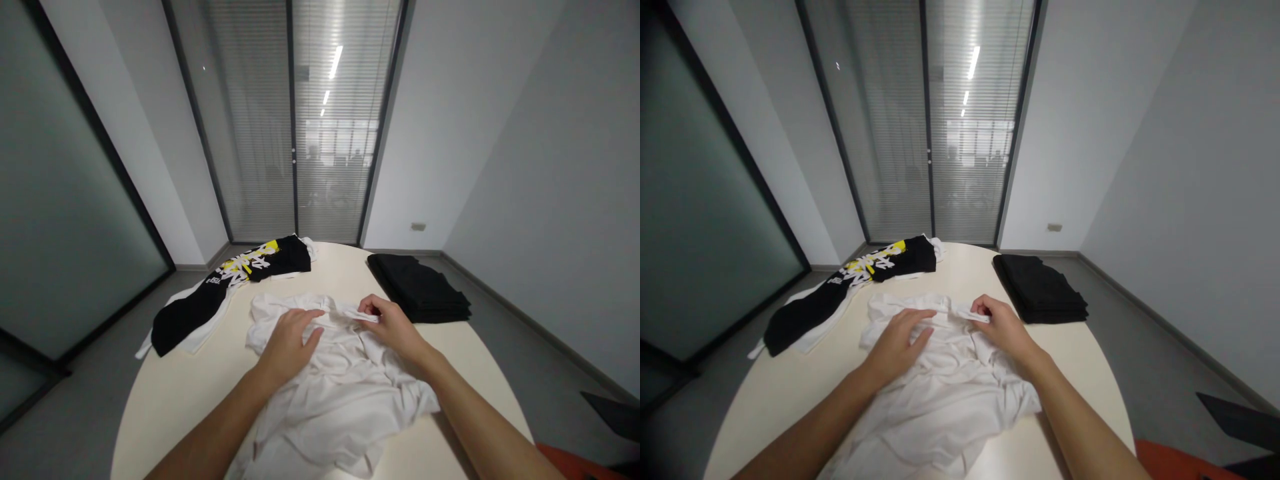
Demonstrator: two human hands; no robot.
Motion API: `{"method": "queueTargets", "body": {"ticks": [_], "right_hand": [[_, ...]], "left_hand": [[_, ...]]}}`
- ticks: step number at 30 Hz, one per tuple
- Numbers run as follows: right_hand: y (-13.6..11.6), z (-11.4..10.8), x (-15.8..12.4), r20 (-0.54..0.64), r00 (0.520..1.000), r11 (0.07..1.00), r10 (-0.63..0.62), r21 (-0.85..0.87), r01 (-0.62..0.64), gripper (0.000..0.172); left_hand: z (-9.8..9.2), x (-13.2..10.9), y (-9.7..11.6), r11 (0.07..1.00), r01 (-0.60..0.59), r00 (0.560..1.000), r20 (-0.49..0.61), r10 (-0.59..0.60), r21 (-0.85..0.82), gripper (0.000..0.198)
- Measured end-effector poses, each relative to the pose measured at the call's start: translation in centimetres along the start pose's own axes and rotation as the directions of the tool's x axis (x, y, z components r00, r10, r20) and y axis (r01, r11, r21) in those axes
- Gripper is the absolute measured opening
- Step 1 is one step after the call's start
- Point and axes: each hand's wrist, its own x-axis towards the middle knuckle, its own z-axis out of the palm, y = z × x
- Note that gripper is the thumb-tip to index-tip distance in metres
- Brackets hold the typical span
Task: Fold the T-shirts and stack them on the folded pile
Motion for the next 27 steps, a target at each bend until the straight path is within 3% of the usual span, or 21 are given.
{"method": "queueTargets", "body": {"ticks": [4, 7, 12, 19, 22, 27], "right_hand": [[-1.0, 0.3, -0.3, 0.031, 0.999, 0.998, -0.035, 0.056, 0.033, 0.017], [-1.5, 0.5, -0.4, 0.04, 0.997, 0.997, -0.059, 0.056, 0.057, 0.02], [-1.9, 0.6, -0.5, 0.058, 0.994, 0.994, -0.096, 0.049, 0.093, 0.024], [-1.7, 0.5, -0.6, 0.078, 0.988, 0.99, -0.136, 0.043, 0.133, 0.024], [-1.7, 0.4, -0.7, 0.062, 0.988, 0.988, -0.144, 0.061, 0.14, 0.025], [-1.8, -0.1, -0.8, 0.062, 0.99, 0.991, -0.126, 0.042, 0.124, 0.015]], "left_hand": [[1.0, -0.5, 1.5, 0.941, 0.058, 0.993, 0.118, -0.02, -0.333, 0.045], [1.2, -0.6, 1.6, 0.877, 0.122, 0.985, 0.168, -0.047, -0.465, 0.045], [1.5, -0.3, 0.9, 0.816, 0.197, 0.977, 0.178, -0.117, -0.543, 0.045], [1.4, 0.0, 0.6, 0.718, 0.24, 0.966, 0.234, -0.11, -0.653, 0.048], [1.5, 0.1, 0.3, 0.696, 0.229, 0.973, 0.184, -0.14, -0.681, 0.048], [1.7, 0.4, 0.0, 0.748, 0.218, 0.974, 0.097, -0.203, -0.627, 0.03]]}}
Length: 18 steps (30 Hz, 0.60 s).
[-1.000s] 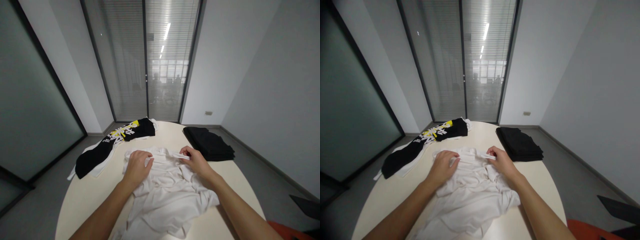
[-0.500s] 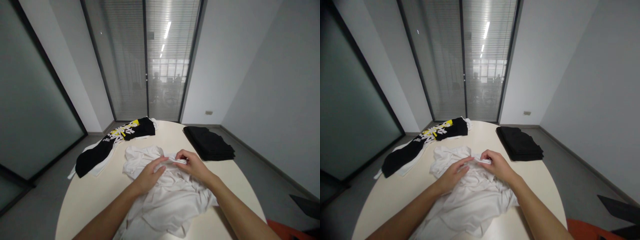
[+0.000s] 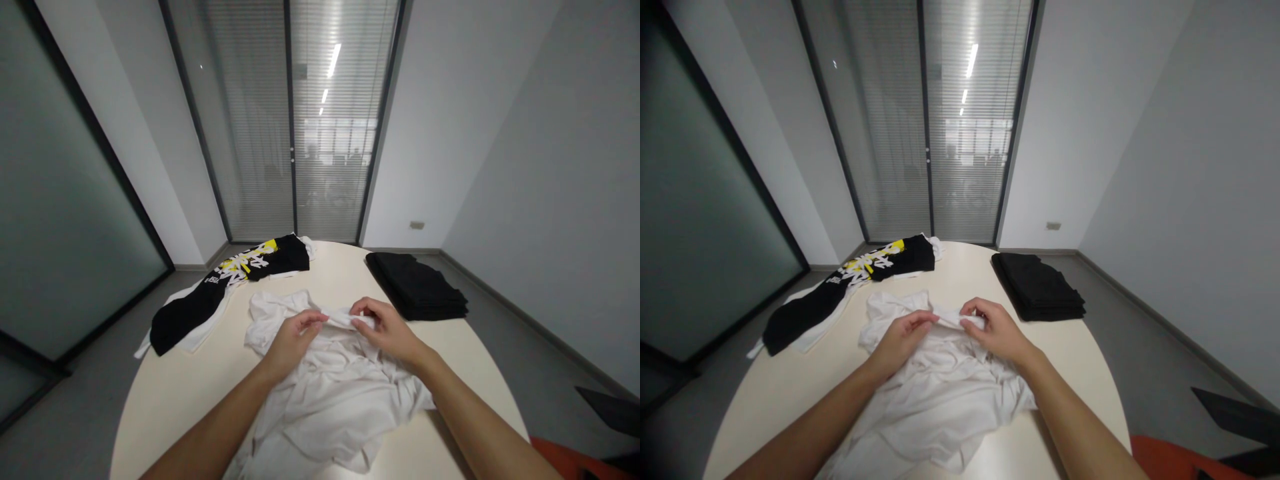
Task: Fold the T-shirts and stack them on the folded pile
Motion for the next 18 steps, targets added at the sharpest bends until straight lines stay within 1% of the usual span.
{"method": "queueTargets", "body": {"ticks": [4, 8, 10, 11, 14, 18], "right_hand": [[0.1, -0.3, -0.1, -0.002, 1.0, 0.999, -0.007, -0.042, 0.007, 0.012], [0.5, -0.4, 0.0, 0.008, 1.0, 0.997, -0.027, -0.068, 0.027, 0.011], [0.8, -0.4, 0.1, 0.006, 0.999, 0.996, -0.053, -0.067, 0.053, 0.011], [0.9, -0.3, 0.1, 0.001, 0.998, 0.996, -0.063, -0.062, 0.063, 0.012], [1.1, -0.2, 0.1, -0.008, 0.997, 0.996, -0.072, -0.051, 0.072, 0.015], [0.9, -0.2, 0.0, 0.005, 0.998, 0.997, -0.067, -0.043, 0.067, 0.018]], "left_hand": [[0.1, 0.4, -0.6, 1.0, 0.01, 0.997, -0.081, -0.012, -0.023, 0.024], [0.2, 0.5, -0.9, 0.999, -0.001, 0.994, -0.105, -0.004, -0.048, 0.034], [0.1, 0.4, -0.8, 1.0, 0.0, 0.996, -0.093, 0.001, 0.011, 0.038], [0.1, 0.4, -0.7, 0.998, -0.003, 0.996, -0.086, 0.008, 0.056, 0.038], [-0.1, 0.2, -0.5, 0.984, -0.027, 0.997, -0.067, 0.039, 0.174, 0.029], [0.0, 0.1, -0.5, 0.968, -0.051, 0.994, -0.079, 0.073, 0.244, 0.021]]}}
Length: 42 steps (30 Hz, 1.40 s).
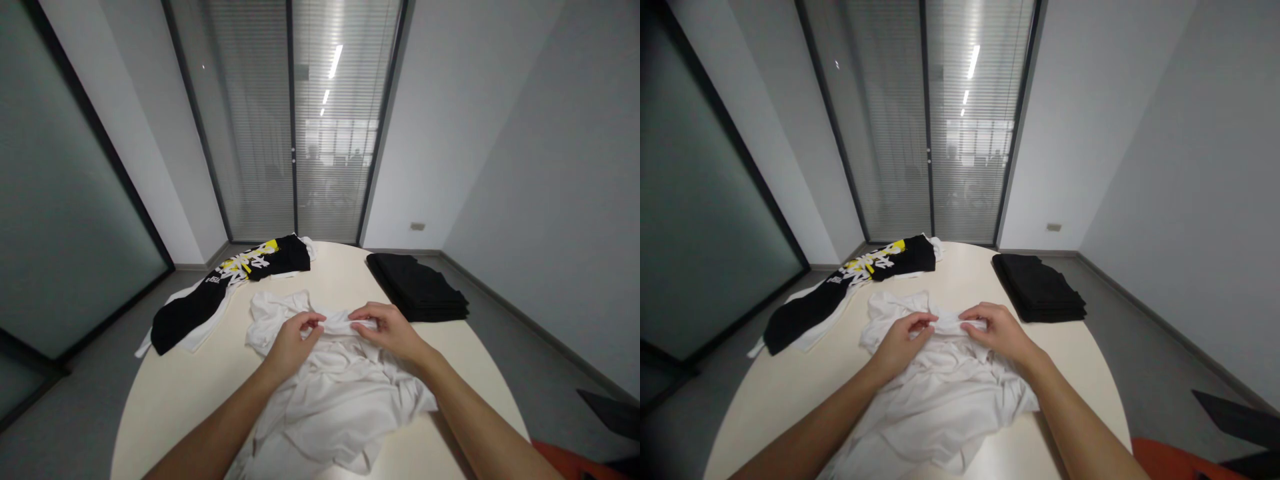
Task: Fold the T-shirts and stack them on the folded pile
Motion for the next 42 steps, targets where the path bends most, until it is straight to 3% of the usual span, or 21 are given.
{"method": "queueTargets", "body": {"ticks": [14, 22, 28, 37, 42], "right_hand": [[0.3, -1.0, 0.0, 0.013, 1.0, 0.995, -0.025, -0.092, 0.026, 0.02], [0.8, -2.3, -0.3, 0.008, 1.0, 0.989, 0.022, -0.144, -0.02, 0.017], [0.6, -1.9, -0.2, 0.031, 0.997, 0.99, 0.076, -0.122, -0.072, 0.025], [1.6, -2.1, -0.2, 0.051, 0.995, 0.981, -0.084, -0.17, 0.091, 0.017], [0.6, -2.4, -0.1, -0.028, 0.989, 0.963, -0.148, -0.234, 0.137, 0.017]], "left_hand": [[0.0, 0.1, -0.7, 0.995, -0.068, 0.994, -0.076, 0.073, 0.074, 0.015], [-0.2, 0.0, -1.0, 0.997, 0.013, 0.991, -0.137, -0.002, 0.081, 0.017], [-0.2, 0.0, -1.5, 0.995, 0.095, 0.991, -0.093, -0.098, -0.036, 0.022], [-0.2, 0.4, -1.9, 0.979, 0.127, 0.983, -0.108, -0.145, -0.161, 0.025], [-0.2, 0.3, -1.9, 0.975, 0.112, 0.987, -0.096, -0.132, -0.191, 0.025]]}}
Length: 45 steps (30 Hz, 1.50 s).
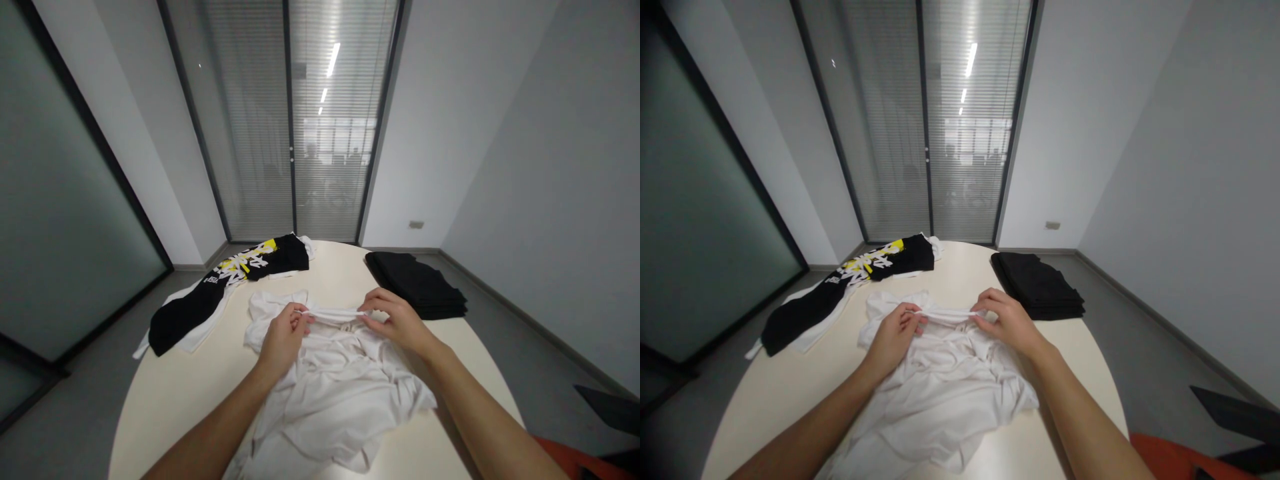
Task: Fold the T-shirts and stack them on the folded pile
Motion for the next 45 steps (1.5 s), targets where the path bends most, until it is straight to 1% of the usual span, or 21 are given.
{"method": "queueTargets", "body": {"ticks": [5, 8, 12, 15, 18, 22, 25, 27, 31, 34, 36, 37, 39, 40, 42, 44, 45], "right_hand": [[-0.6, -0.2, 0.0, -0.086, 0.993, 0.996, 0.087, -0.019, -0.089, 0.025], [-0.5, -0.2, 0.0, -0.116, 0.987, 0.993, 0.11, -0.039, -0.115, 0.026], [0.0, -0.1, -0.1, -0.101, 0.986, 0.989, 0.132, -0.054, -0.138, 0.027], [0.2, 0.0, -0.3, -0.072, 0.989, 0.99, 0.131, -0.045, -0.134, 0.029], [0.2, 0.2, -0.4, -0.059, 0.982, 0.984, 0.177, -0.012, -0.178, 0.031], [0.1, 0.4, -0.5, -0.055, 0.971, 0.971, 0.232, 0.072, -0.228, 0.032], [-0.1, 0.6, -0.5, -0.034, 0.96, 0.946, 0.28, 0.179, -0.269, 0.034], [-0.2, 0.6, -0.4, -0.007, 0.944, 0.914, 0.331, 0.252, -0.319, 0.036], [-0.4, 0.9, -0.2, 0.034, 0.906, 0.833, 0.423, 0.379, -0.403, 0.042], [0.0, 1.5, 0.2, -0.007, 0.864, 0.752, 0.503, 0.496, -0.434, 0.047], [0.5, 2.0, 0.4, -0.063, 0.82, 0.694, 0.568, 0.572, -0.437, 0.05], [0.9, 2.2, 0.5, -0.086, 0.793, 0.664, 0.603, 0.605, -0.439, 0.051], [1.8, 2.8, 0.5, -0.122, 0.73, 0.605, 0.673, 0.659, -0.448, 0.053], [2.3, 3.1, 0.5, -0.134, 0.699, 0.58, 0.702, 0.678, -0.452, 0.054], [3.5, 3.7, 0.2, -0.153, 0.647, 0.543, 0.747, 0.703, -0.46, 0.053], [4.8, 4.3, -0.2, -0.157, 0.621, 0.524, 0.768, 0.711, -0.469, 0.05], [5.5, 4.6, -0.4, -0.154, 0.623, 0.526, 0.767, 0.706, -0.474, 0.049]], "left_hand": [[0.3, -0.1, 0.3, 0.998, -0.052, 0.998, 0.032, 0.053, -0.045, 0.024], [0.4, -0.3, 0.6, 0.996, -0.084, 0.995, 0.053, 0.084, 0.004, 0.021], [0.3, -0.5, 0.9, 0.987, -0.105, 0.994, 0.051, 0.099, 0.125, 0.021], [0.3, -0.5, 0.8, 0.987, -0.108, 0.994, 0.046, 0.103, 0.122, 0.02], [0.2, -0.3, 0.6, 0.99, -0.11, 0.993, 0.046, 0.106, 0.086, 0.02], [0.1, -0.4, 0.8, 0.992, -0.096, 0.993, 0.082, 0.09, 0.079, 0.02], [0.0, -0.6, 1.1, 0.993, -0.07, 0.993, 0.106, 0.06, 0.093, 0.021], [0.1, -0.6, 1.1, 0.994, -0.07, 0.993, 0.105, 0.061, 0.084, 0.021], [0.4, -0.6, 0.9, 0.993, -0.106, 0.989, 0.107, 0.1, 0.054, 0.022], [0.1, -0.5, 0.8, 0.981, -0.131, 0.989, 0.092, 0.118, 0.141, 0.024], [-0.7, -0.1, 0.8, 0.942, -0.174, 0.985, 0.047, 0.168, 0.288, 0.027], [-1.3, 0.1, 0.8, 0.898, -0.2, 0.978, 0.023, 0.208, 0.391, 0.028], [-2.8, 0.8, 0.5, 0.763, -0.217, 0.959, -0.012, 0.283, 0.609, 0.033], [-3.5, 1.1, 0.2, 0.687, -0.195, 0.954, -0.027, 0.297, 0.7, 0.035], [-5.0, 1.7, -0.3, 0.562, -0.107, 0.959, -0.065, 0.277, 0.82, 0.038], [-6.1, 2.2, -1.0, 0.486, -0.001, 0.971, -0.116, 0.211, 0.874, 0.043], [-6.6, 2.3, -1.3, 0.466, 0.045, 0.976, -0.139, 0.169, 0.884, 0.046]]}}
